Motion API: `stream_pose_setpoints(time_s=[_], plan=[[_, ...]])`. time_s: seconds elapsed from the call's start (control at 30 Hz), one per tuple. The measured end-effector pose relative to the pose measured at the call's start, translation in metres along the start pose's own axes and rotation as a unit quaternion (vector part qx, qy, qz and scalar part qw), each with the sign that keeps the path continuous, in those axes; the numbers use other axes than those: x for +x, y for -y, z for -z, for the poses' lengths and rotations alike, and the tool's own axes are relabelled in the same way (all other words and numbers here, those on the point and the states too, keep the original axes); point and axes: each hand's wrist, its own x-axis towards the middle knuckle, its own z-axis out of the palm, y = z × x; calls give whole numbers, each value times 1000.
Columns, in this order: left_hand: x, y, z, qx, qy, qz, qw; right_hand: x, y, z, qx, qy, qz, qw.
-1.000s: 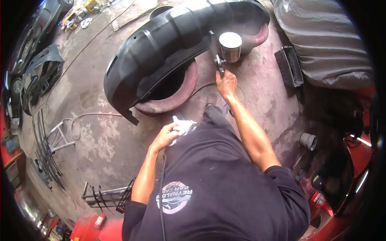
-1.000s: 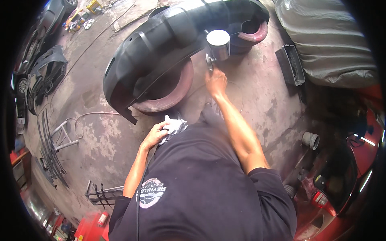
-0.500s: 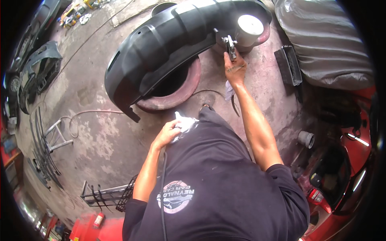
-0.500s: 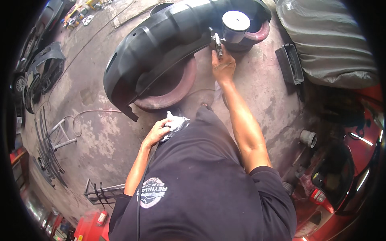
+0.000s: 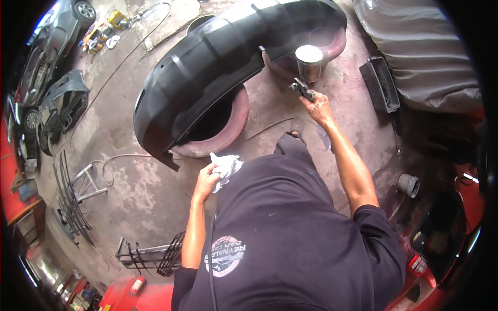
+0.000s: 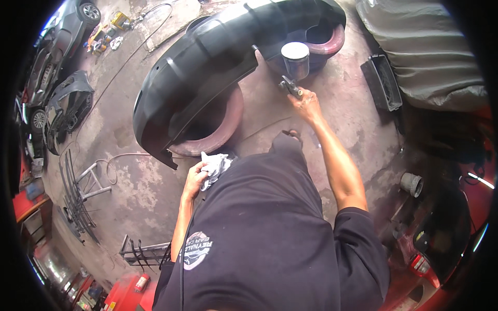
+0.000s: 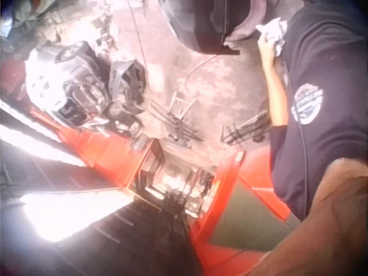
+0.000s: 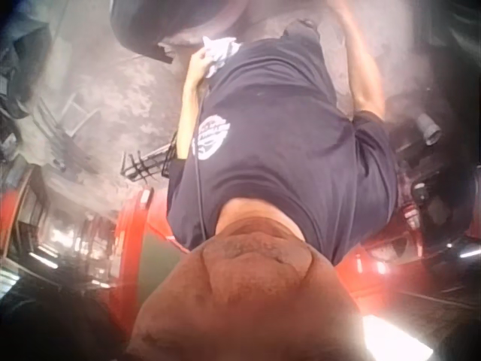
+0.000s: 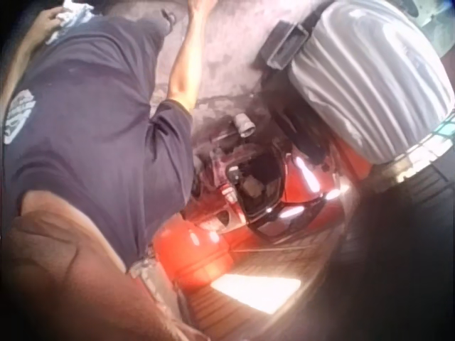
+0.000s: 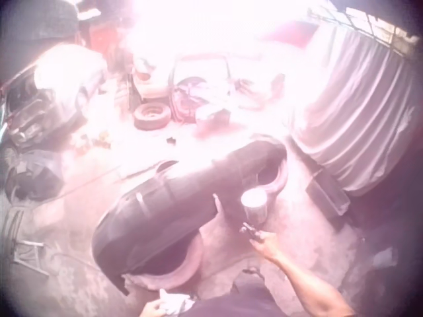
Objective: The person pours paint into a spray gun cup, wipes the rim, and attaches the lid. They then spray paint a car bumper resting on tires, moving around it to cover the surface.
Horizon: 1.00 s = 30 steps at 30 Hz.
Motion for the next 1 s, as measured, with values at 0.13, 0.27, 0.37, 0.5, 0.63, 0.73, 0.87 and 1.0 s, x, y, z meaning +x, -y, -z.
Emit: stream_pose_setpoints(time_s=[0.13,0.27,0.37,0.5,0.63,0.73,0.87,1.0], plan=[[28,6,-58,24,-59,32,997,57,-35,53,33,62,69,995],[49,19,-159,12,-138,71,988,128,-68,101,71,158,160,972],[49,9,-226,22,-186,104,977,173,-90,124,108,178,179,961],[35,-12,-287,62,-216,183,957,220,-105,145,153,184,209,948],[29,9,-310,51,-206,176,961,257,-107,155,183,169,235,940],[35,-8,-334,98,-201,201,954,275,-130,151,182,177,251,934],[41,-34,-354,128,-192,270,935,287,-158,154,138,248,256,924],[38,-31,-370,143,-215,249,933,289,-180,152,118,282,277,911]])
